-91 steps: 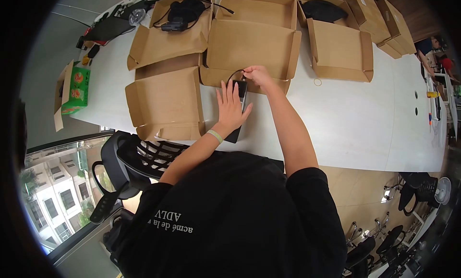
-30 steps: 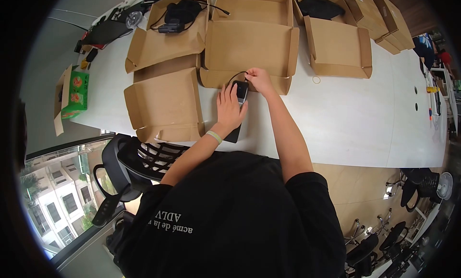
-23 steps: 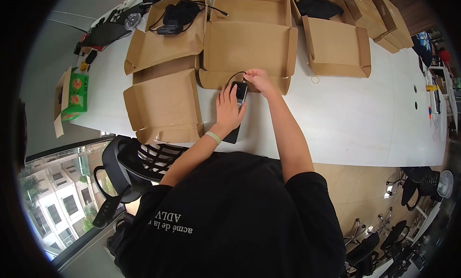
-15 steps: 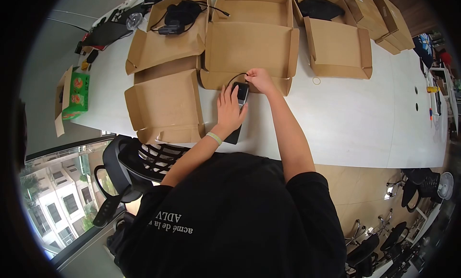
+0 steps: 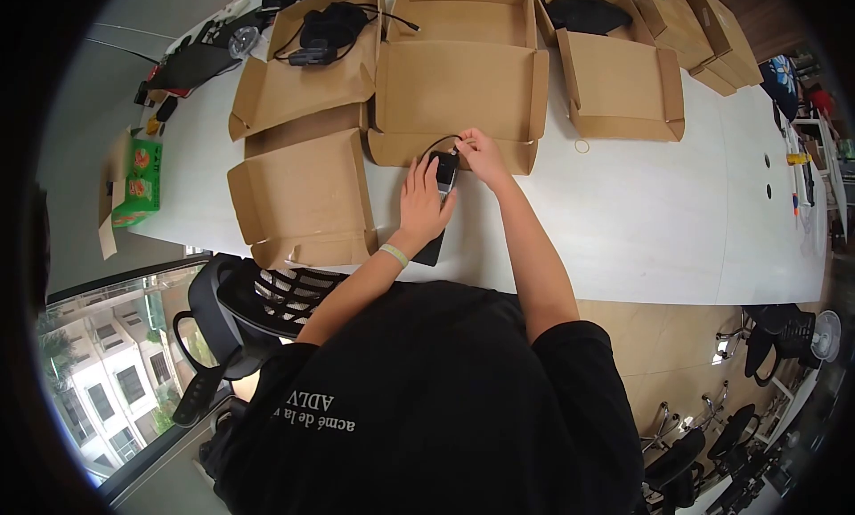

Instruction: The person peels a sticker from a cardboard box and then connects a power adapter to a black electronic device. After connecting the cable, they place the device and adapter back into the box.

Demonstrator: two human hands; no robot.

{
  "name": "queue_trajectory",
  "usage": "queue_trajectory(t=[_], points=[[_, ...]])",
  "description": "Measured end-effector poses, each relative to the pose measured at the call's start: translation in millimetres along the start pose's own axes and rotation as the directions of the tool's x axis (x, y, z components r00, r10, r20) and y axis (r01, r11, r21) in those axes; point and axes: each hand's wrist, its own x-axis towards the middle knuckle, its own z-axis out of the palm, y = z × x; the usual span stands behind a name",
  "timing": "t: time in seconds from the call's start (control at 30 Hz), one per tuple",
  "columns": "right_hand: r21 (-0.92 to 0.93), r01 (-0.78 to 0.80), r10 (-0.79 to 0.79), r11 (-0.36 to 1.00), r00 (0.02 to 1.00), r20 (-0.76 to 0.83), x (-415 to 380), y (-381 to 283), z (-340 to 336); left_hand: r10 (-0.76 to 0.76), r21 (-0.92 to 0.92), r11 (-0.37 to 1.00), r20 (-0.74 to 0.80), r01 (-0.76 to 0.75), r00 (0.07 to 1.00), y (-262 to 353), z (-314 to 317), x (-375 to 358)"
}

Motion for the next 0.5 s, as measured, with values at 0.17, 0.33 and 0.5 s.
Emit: queue_trajectory(t=[0.17, 0.33, 0.5], points=[[0.077, -0.037, 0.039, 0.996, 0.999, -0.026, 12.1, 18.3, 3.6, -0.011, 0.006, 1.000, 0.010, 0.011, 1.000, 0.0, -0.2, -0.9], [0.191, -0.244, 0.207, 0.951, 0.959, 0.194, 18.1, 8.2, -12.3, -0.014, 0.026, 1.000, 0.026, 0.014, 1.000, -0.5, -2.0, -2.0], [-0.092, -0.233, 0.249, 0.968, 0.935, 0.254, 34.5, 6.2, -9.0, 0.001, 0.046, 0.999, 0.028, -0.003, 1.000, 4.1, -2.9, 4.2]])
